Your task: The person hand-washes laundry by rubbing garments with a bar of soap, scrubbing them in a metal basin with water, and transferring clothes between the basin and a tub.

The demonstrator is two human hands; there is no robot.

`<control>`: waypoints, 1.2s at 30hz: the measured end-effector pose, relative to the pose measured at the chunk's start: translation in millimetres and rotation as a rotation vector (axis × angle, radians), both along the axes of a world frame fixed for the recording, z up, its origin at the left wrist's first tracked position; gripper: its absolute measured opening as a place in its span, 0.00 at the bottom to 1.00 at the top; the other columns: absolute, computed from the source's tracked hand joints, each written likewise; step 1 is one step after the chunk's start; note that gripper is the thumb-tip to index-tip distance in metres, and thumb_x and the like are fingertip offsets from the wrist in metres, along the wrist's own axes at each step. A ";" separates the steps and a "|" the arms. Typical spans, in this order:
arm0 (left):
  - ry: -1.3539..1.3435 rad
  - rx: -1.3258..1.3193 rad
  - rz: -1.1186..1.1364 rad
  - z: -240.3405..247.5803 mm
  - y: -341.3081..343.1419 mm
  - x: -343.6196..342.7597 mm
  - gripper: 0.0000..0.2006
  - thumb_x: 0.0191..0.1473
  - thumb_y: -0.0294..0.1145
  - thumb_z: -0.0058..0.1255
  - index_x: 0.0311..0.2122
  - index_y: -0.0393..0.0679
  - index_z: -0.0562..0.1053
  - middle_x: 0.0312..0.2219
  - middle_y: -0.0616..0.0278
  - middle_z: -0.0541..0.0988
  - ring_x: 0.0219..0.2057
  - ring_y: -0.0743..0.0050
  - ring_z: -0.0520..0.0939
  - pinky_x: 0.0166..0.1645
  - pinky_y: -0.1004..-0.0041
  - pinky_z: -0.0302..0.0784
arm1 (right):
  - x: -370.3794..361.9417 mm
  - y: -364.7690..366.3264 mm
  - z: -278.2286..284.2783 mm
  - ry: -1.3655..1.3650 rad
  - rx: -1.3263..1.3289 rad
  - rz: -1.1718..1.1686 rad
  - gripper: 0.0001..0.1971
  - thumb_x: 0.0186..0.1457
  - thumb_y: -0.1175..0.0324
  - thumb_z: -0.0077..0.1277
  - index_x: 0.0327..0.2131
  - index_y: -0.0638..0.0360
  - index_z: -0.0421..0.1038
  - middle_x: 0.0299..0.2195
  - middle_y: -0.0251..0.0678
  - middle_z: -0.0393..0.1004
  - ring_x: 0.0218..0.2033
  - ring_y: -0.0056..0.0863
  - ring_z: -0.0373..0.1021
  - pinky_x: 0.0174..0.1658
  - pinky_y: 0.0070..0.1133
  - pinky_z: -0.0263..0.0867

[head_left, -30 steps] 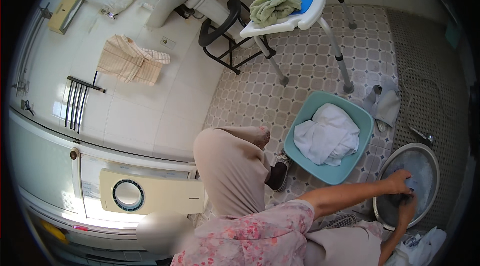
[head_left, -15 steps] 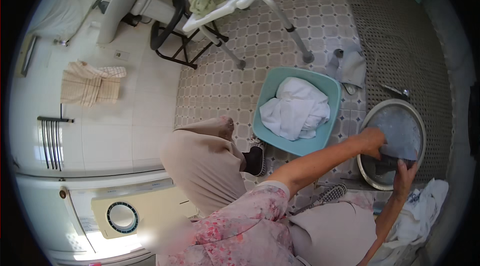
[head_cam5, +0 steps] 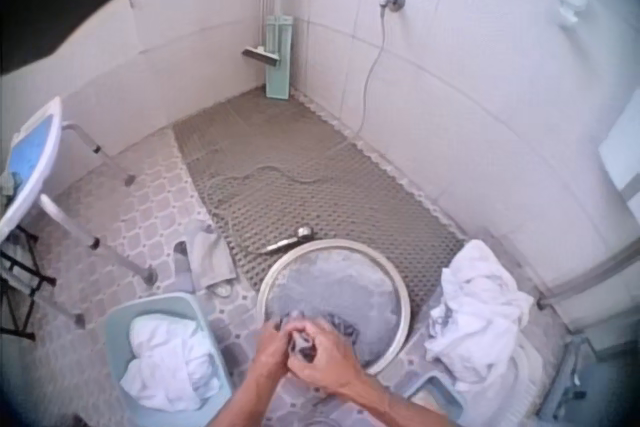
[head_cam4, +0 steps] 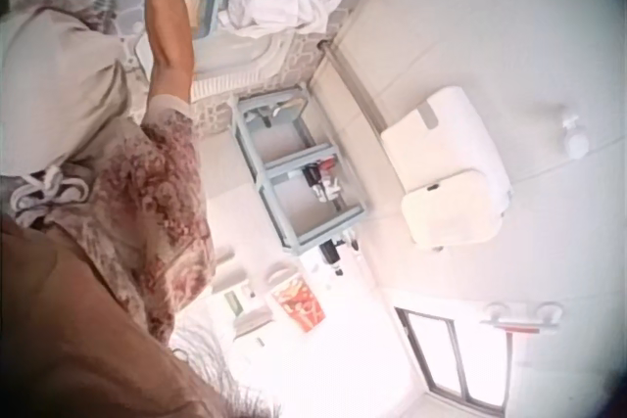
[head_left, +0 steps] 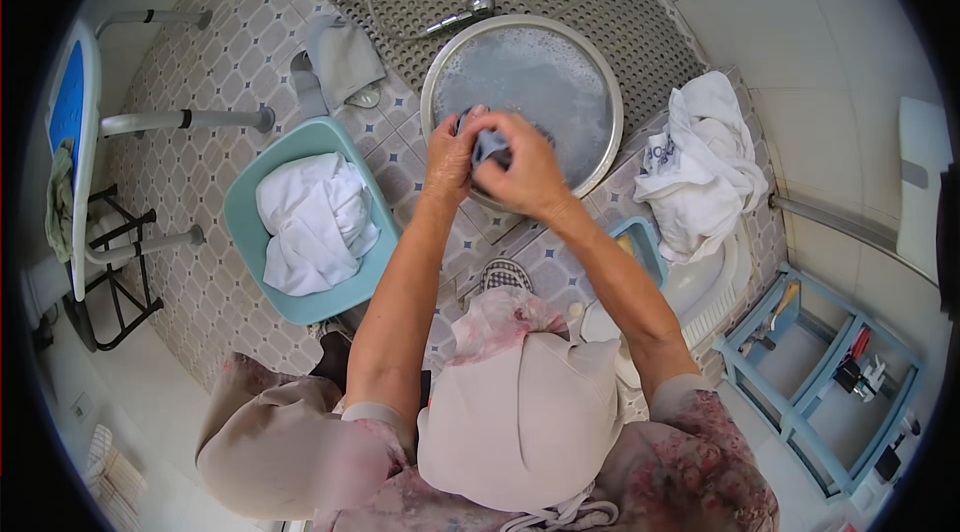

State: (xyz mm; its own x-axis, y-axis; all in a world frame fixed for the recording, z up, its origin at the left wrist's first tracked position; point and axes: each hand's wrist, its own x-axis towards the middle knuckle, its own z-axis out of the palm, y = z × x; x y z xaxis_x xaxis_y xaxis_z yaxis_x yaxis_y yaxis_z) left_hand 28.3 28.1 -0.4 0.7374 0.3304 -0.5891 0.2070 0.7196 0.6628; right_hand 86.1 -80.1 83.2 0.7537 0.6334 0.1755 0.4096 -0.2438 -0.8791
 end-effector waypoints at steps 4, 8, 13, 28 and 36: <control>-0.348 -0.343 0.179 -21.9 -1.3 -26.5 0.19 0.58 0.45 0.49 0.45 0.39 0.73 0.38 0.64 0.76 0.39 0.74 0.76 0.42 0.69 0.73 | -39.5 28.0 30.2 -0.103 -0.271 0.137 0.10 0.49 0.65 0.55 0.35 0.57 0.72 0.33 0.41 0.74 0.29 0.43 0.71 0.33 0.31 0.69; 0.175 -0.145 0.181 8.4 -30.0 19.6 0.23 0.58 0.47 0.49 0.47 0.36 0.72 0.39 0.60 0.76 0.41 0.67 0.76 0.44 0.67 0.72 | 21.4 13.3 -51.4 -0.074 -0.317 -0.140 0.11 0.55 0.64 0.45 0.29 0.59 0.74 0.26 0.52 0.74 0.27 0.58 0.70 0.34 0.40 0.67; 0.320 -0.028 0.108 16.6 -21.4 27.4 0.21 0.57 0.45 0.49 0.42 0.35 0.73 0.38 0.59 0.76 0.38 0.67 0.77 0.43 0.71 0.71 | 50.9 16.5 -96.5 0.011 -0.438 -0.329 0.17 0.59 0.58 0.42 0.28 0.62 0.74 0.25 0.56 0.74 0.29 0.58 0.71 0.35 0.42 0.67; 0.423 1.354 -0.575 -30.0 -3.7 33.1 0.18 0.47 0.31 0.55 0.45 0.39 0.71 0.36 0.44 0.79 0.40 0.46 0.79 0.46 0.62 0.73 | 80.7 -59.2 -133.0 -0.048 -0.855 -0.059 0.18 0.53 0.59 0.50 0.44 0.58 0.69 0.36 0.49 0.75 0.40 0.51 0.71 0.44 0.40 0.66; 0.301 0.883 -0.193 -4.7 28.6 33.5 0.17 0.48 0.34 0.57 0.42 0.36 0.73 0.29 0.61 0.78 0.29 0.72 0.77 0.37 0.75 0.71 | 96.9 -56.7 -53.3 0.528 -0.129 -0.397 0.13 0.53 0.65 0.54 0.42 0.56 0.72 0.33 0.38 0.75 0.29 0.33 0.73 0.37 0.30 0.69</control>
State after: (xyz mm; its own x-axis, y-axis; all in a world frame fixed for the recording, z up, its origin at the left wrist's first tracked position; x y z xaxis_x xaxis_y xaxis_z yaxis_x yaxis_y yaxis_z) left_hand 61.8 56.6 -5.1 0.6839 0.6352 -0.3587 0.5204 -0.0802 0.8501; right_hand 183.0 -136.8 29.9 0.8977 0.2816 -0.3389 -0.2096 -0.4037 -0.8906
